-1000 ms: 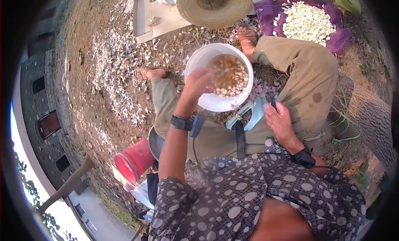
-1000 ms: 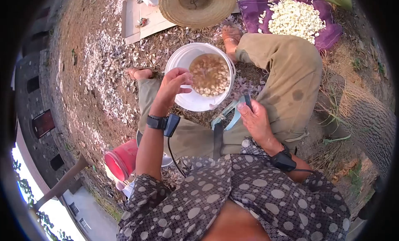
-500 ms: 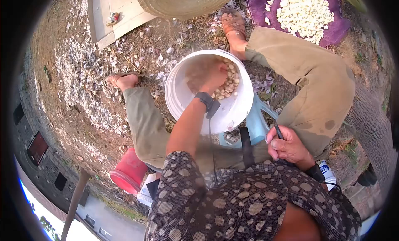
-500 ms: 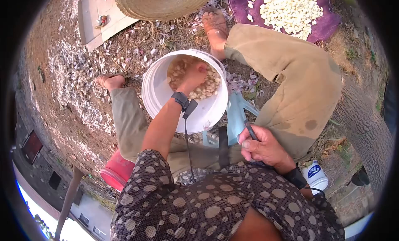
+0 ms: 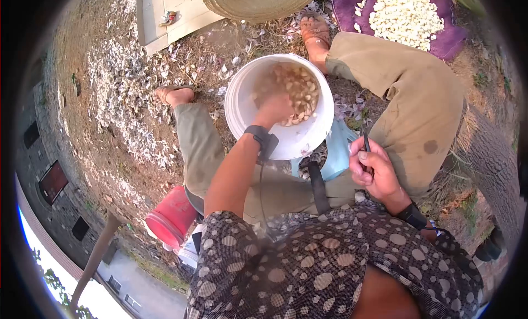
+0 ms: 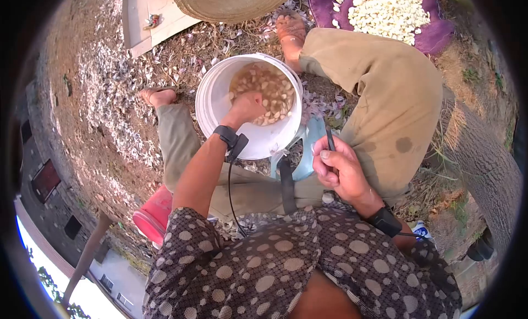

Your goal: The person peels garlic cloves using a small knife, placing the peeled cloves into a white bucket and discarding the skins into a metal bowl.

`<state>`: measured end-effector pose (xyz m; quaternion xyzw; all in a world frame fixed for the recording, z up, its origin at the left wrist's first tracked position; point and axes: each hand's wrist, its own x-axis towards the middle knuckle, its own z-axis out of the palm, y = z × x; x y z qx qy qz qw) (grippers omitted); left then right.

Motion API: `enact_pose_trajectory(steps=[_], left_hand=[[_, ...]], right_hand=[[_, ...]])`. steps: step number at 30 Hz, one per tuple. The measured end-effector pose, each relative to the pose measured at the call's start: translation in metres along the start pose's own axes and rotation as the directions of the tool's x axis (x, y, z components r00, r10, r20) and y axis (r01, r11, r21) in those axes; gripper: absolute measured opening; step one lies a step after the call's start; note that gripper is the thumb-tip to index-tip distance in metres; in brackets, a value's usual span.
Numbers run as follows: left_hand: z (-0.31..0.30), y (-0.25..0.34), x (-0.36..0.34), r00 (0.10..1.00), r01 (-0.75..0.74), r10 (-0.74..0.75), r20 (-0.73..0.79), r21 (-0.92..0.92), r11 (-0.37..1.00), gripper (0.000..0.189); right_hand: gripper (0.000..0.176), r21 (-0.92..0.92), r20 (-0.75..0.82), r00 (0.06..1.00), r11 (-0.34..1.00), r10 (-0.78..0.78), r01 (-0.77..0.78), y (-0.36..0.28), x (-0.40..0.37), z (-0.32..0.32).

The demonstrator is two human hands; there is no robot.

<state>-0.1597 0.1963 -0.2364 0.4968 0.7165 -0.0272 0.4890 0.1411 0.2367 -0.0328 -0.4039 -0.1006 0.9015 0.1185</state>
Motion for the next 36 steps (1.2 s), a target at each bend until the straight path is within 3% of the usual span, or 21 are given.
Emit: enact_pose_trajectory(steps=[2, 4, 6, 7, 13, 16, 19, 22, 28, 31, 34, 36], left_hand=[[-0.034, 0.011, -0.033, 0.99, 0.069, -0.112, -0.085, -0.399, 0.914, 0.013], [-0.056, 0.026, -0.076, 0.969, 0.081, -0.229, -0.093, -0.754, 0.651, 0.016], [-0.05, 0.02, -0.114, 0.975, -0.079, -0.155, -0.159, -0.9, 0.429, 0.02], [-0.045, 0.02, -0.133, 0.973, -0.157, -0.118, -0.2, -0.941, 0.299, 0.023], [0.017, 0.077, -0.237, 0.945, -0.301, -0.19, -0.266, -0.935, -0.187, 0.019], [0.051, 0.098, -0.261, 0.915, -0.392, -0.22, -0.339, -0.877, -0.277, 0.019], [0.079, 0.097, -0.267, 0.885, -0.461, -0.142, -0.443, -0.877, -0.137, 0.02], [0.085, 0.106, -0.273, 0.834, -0.549, -0.11, -0.541, -0.834, -0.052, 0.021], [0.09, 0.112, -0.276, 0.635, -0.764, -0.132, -0.762, -0.644, 0.046, 0.024], [0.091, 0.113, -0.273, 0.59, -0.799, -0.124, -0.798, -0.599, 0.056, 0.027], [0.09, 0.118, -0.274, 0.605, -0.783, -0.142, -0.784, -0.618, 0.075, 0.024], [0.093, 0.117, -0.271, 0.585, -0.777, -0.134, -0.8, -0.6, 0.191, 0.026]], right_hand=[[0.015, 0.057, 0.03, 0.997, 0.996, -0.07, 0.068, 0.005, -0.003, -0.002], [0.018, 0.093, 0.079, 0.994, 0.994, -0.07, 0.063, 0.007, -0.01, -0.004], [0.018, 0.118, 0.07, 0.994, 0.99, -0.085, 0.077, 0.014, -0.017, -0.001], [0.016, 0.141, 0.186, 0.978, 0.988, -0.096, 0.07, 0.016, -0.018, -0.008], [0.03, -0.045, 0.092, 0.992, 0.995, -0.085, 0.089, 0.032, -0.041, 0.022], [0.038, -0.208, 0.142, 0.984, 0.969, -0.107, 0.135, 0.048, -0.039, 0.019], [0.04, -0.587, 0.142, 0.988, 0.799, -0.054, 0.128, 0.052, -0.035, 0.012], [0.042, -0.732, 0.167, 0.983, 0.659, -0.077, 0.176, 0.056, -0.034, 0.024], [0.031, -0.562, 0.231, 0.931, 0.743, -0.282, 0.364, 0.066, -0.036, 0.05], [0.024, -0.528, 0.272, 0.877, 0.7, -0.396, 0.48, 0.071, -0.039, 0.061], [0.022, -0.505, 0.277, 0.848, 0.682, -0.452, 0.529, 0.079, -0.041, 0.064], [0.021, -0.513, 0.273, 0.834, 0.661, -0.48, 0.548, 0.082, -0.04, 0.062]])
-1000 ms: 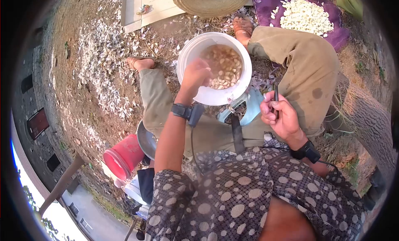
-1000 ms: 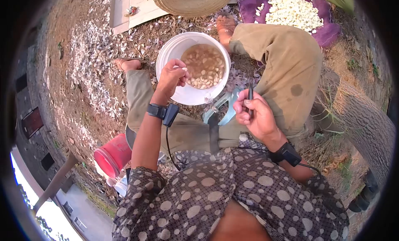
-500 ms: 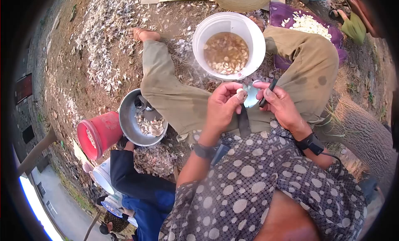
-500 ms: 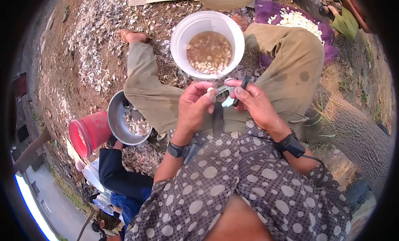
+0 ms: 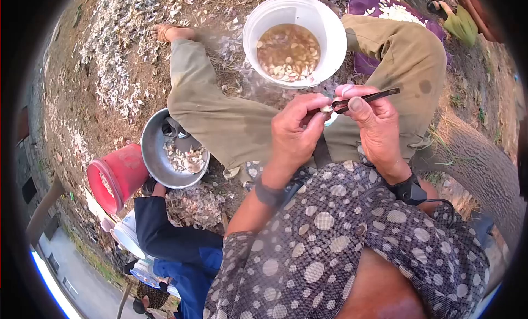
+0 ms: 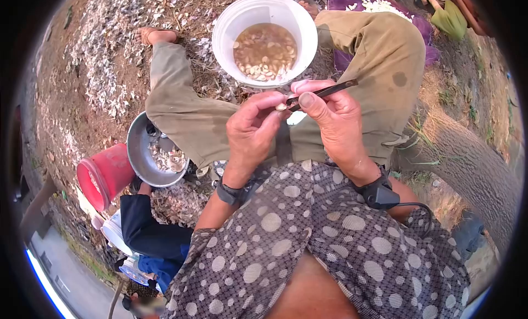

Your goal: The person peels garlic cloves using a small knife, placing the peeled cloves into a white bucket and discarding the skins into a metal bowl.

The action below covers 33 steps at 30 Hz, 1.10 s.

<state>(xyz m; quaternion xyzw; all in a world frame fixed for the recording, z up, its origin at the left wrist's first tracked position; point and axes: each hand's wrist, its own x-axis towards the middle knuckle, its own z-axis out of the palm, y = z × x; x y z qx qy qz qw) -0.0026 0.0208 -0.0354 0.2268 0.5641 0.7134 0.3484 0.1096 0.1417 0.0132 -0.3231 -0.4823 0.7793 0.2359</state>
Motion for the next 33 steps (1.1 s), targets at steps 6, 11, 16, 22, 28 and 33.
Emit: enact_pose_trajectory(steps=[6, 11, 16, 22, 28, 33], left_hand=[[0.0, 0.009, 0.006, 0.979, -0.205, 0.19, 0.08, 0.297, 0.933, 0.029], [0.001, 0.015, 0.007, 0.941, -0.337, 0.309, 0.134, 0.392, 0.856, 0.031], [0.006, 0.018, -0.001, 0.989, -0.138, 0.121, 0.082, 0.238, 0.961, 0.034], [0.007, 0.009, -0.006, 0.965, 0.262, -0.254, 0.067, -0.326, 0.908, 0.028], [0.002, 0.011, -0.009, 0.958, 0.27, -0.286, 0.017, -0.386, 0.882, 0.024], [0.0, 0.004, -0.012, 0.911, 0.399, -0.408, 0.059, -0.376, 0.836, 0.024]], right_hand=[[0.019, -0.067, -0.025, 0.999, 0.997, -0.028, 0.027, 0.005, -0.002, -0.002], [0.021, -0.111, -0.055, 0.998, 0.994, -0.001, -0.005, 0.003, -0.004, -0.002], [0.02, -0.038, -0.075, 0.997, 0.999, 0.008, -0.011, 0.006, -0.002, 0.003], [0.02, -0.049, -0.034, 0.998, 0.997, 0.058, -0.059, 0.015, 0.001, -0.004], [0.02, 0.302, 0.029, 0.969, 0.922, 0.244, -0.241, 0.022, 0.005, -0.02], [0.019, 0.306, -0.105, 0.99, 0.95, 0.097, -0.061, 0.025, 0.007, -0.031]])
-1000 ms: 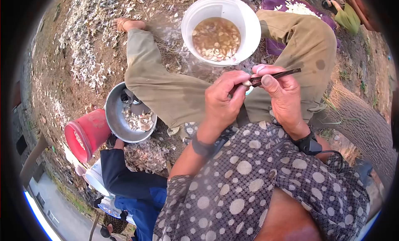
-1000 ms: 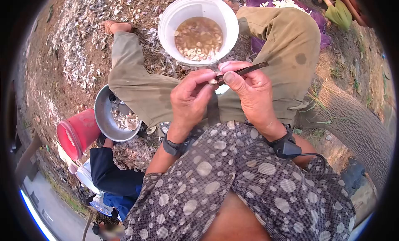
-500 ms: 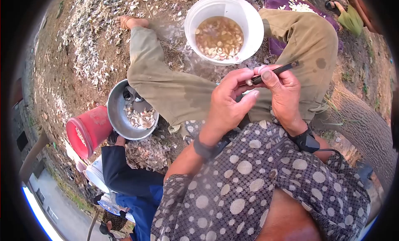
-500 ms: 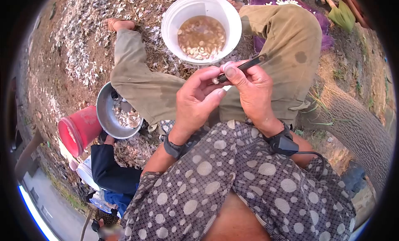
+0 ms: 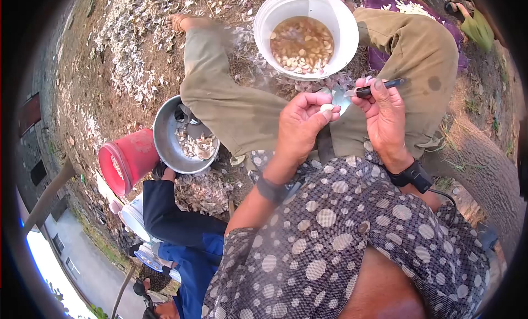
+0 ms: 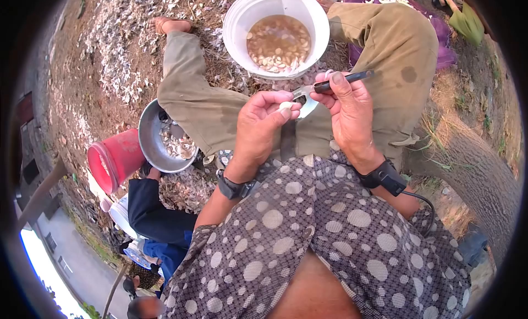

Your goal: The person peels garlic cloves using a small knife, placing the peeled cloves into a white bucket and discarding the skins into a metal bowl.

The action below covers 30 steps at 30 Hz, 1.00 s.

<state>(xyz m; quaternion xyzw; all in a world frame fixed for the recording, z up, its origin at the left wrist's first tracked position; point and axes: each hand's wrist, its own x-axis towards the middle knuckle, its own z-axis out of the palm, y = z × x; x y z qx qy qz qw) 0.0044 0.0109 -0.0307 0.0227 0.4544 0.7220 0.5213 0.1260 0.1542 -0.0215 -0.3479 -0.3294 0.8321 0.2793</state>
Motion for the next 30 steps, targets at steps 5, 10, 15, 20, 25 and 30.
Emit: enact_pose_trajectory(steps=[5, 10, 15, 20, 25, 30], left_hand=[[-0.006, -0.016, 0.012, 0.955, -0.296, 0.277, 0.106, 0.301, 0.907, 0.022], [0.011, -0.001, 0.009, 0.981, -0.191, 0.173, 0.085, 0.299, 0.935, 0.023], [0.016, 0.003, 0.007, 0.966, -0.258, 0.231, 0.118, 0.332, 0.907, 0.024], [0.008, 0.002, 0.007, 0.947, -0.314, 0.26, 0.189, 0.361, 0.878, 0.021], [-0.001, -0.004, 0.009, 0.938, -0.287, 0.23, 0.258, 0.212, 0.934, 0.019], [0.005, -0.004, 0.009, 0.978, -0.066, 0.065, 0.198, 0.0, 0.998, 0.024]], right_hand=[[0.018, -0.129, 0.03, 0.998, 0.99, -0.055, 0.058, 0.004, -0.014, 0.002], [0.019, -0.176, 0.059, 0.992, 0.977, -0.113, 0.122, 0.0, -0.018, 0.0], [0.019, -0.237, 0.044, 0.992, 0.963, -0.122, 0.129, 0.001, -0.019, 0.002], [0.017, -0.034, 0.031, 0.999, 0.999, 0.021, -0.02, 0.003, -0.017, 0.002], [0.016, -0.069, 0.042, 0.999, 0.998, 0.015, -0.012, 0.005, -0.014, 0.007], [0.014, -0.394, 0.037, 0.982, 0.9, -0.187, 0.186, 0.008, -0.015, 0.007]])
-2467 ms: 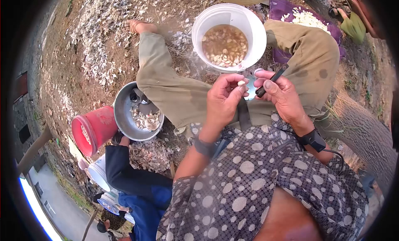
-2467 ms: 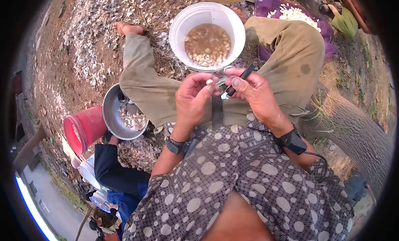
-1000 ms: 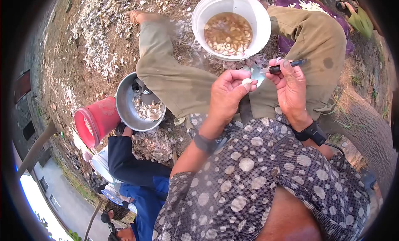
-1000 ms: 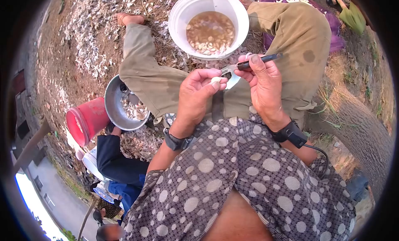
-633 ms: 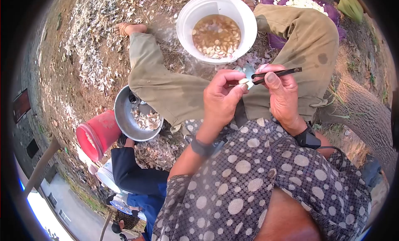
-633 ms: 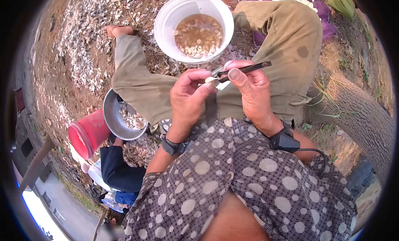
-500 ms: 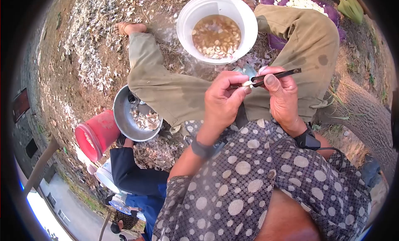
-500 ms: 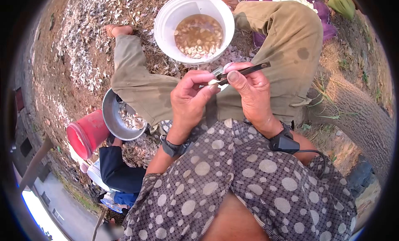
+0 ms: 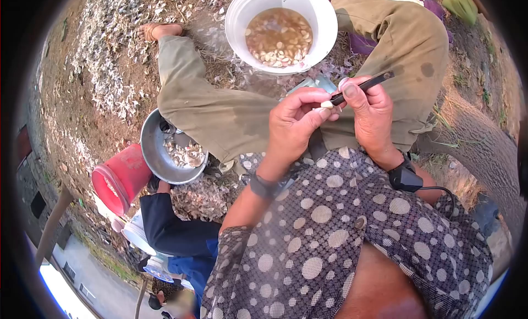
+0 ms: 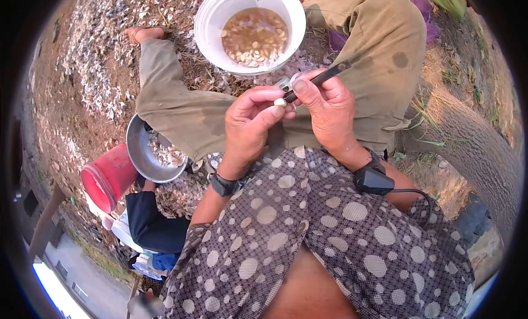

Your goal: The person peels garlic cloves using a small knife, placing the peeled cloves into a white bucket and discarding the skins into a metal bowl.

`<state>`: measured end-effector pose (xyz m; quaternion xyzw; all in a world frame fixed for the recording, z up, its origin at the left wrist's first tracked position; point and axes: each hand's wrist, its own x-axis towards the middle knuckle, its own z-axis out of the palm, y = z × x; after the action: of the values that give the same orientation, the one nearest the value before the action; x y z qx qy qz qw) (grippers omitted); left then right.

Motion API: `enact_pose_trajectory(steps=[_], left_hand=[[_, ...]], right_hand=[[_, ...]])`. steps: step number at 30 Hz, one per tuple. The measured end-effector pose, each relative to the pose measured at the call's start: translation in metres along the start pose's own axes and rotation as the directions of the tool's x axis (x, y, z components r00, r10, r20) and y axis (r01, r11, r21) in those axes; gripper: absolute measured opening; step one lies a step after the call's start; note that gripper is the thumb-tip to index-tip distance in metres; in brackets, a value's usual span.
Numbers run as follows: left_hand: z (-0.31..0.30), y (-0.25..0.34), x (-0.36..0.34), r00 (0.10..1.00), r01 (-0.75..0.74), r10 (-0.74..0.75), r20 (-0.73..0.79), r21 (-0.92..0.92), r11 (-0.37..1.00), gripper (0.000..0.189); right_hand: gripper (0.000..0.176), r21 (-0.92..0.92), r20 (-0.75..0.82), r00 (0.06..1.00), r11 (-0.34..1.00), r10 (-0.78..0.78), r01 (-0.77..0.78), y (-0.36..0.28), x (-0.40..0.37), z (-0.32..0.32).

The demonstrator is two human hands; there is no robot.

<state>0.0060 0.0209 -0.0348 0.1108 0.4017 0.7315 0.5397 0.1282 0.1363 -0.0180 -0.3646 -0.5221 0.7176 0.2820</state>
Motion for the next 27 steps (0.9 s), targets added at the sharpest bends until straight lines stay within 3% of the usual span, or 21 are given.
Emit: enact_pose_trajectory(steps=[2, 5, 9, 12, 15, 17, 18, 23, 26, 27], left_hand=[[0.005, -0.002, 0.003, 0.998, 0.045, -0.048, -0.032, -0.09, 0.995, 0.025], [0.001, -0.01, 0.006, 0.991, 0.108, -0.118, -0.069, -0.131, 0.985, 0.024], [-0.001, -0.014, 0.005, 0.977, 0.149, -0.172, -0.123, -0.178, 0.973, 0.022], [0.002, -0.009, 0.005, 0.972, 0.182, -0.208, -0.107, -0.211, 0.96, 0.021], [0.0, -0.012, 0.005, 0.978, 0.158, -0.178, -0.11, -0.174, 0.972, 0.021], [0.001, -0.013, 0.005, 0.982, 0.131, -0.148, -0.117, -0.149, 0.98, 0.02], [0.003, -0.012, 0.004, 0.983, 0.121, -0.139, -0.118, -0.146, 0.982, 0.019], [-0.001, -0.012, 0.006, 0.995, 0.097, -0.099, -0.007, -0.146, 0.985, 0.024], [0.001, -0.009, 0.008, 0.994, 0.108, -0.105, 0.025, -0.151, 0.983, 0.027], [0.006, -0.004, 0.007, 0.993, 0.116, -0.118, -0.003, -0.133, 0.984, 0.027]], right_hand=[[0.013, -0.14, -0.027, 0.995, 0.986, -0.1, 0.096, -0.001, 0.003, 0.004], [0.014, -0.408, 0.124, 0.943, 0.851, -0.307, 0.331, 0.003, 0.007, 0.0], [0.015, -0.312, 0.061, 0.99, 0.94, -0.127, 0.14, 0.002, 0.004, 0.001], [0.015, -0.498, 0.269, 0.9, 0.751, -0.343, 0.435, 0.001, 0.01, -0.005], [0.017, -0.47, 0.4, 0.826, 0.685, -0.398, 0.558, 0.002, 0.014, -0.008], [0.016, -0.284, 0.198, 0.971, 0.94, -0.134, 0.187, 0.003, 0.006, -0.005], [0.017, -0.151, 0.123, 0.992, 0.989, 0.031, -0.012, 0.003, 0.003, -0.004], [0.019, 0.367, 0.094, 0.96, 0.887, 0.264, -0.28, 0.003, 0.015, -0.015], [0.017, 0.595, 0.066, 0.936, 0.74, 0.345, -0.315, 0.009, 0.023, -0.029], [0.017, 0.588, 0.023, 0.946, 0.761, 0.322, -0.273, 0.008, 0.024, -0.031]])
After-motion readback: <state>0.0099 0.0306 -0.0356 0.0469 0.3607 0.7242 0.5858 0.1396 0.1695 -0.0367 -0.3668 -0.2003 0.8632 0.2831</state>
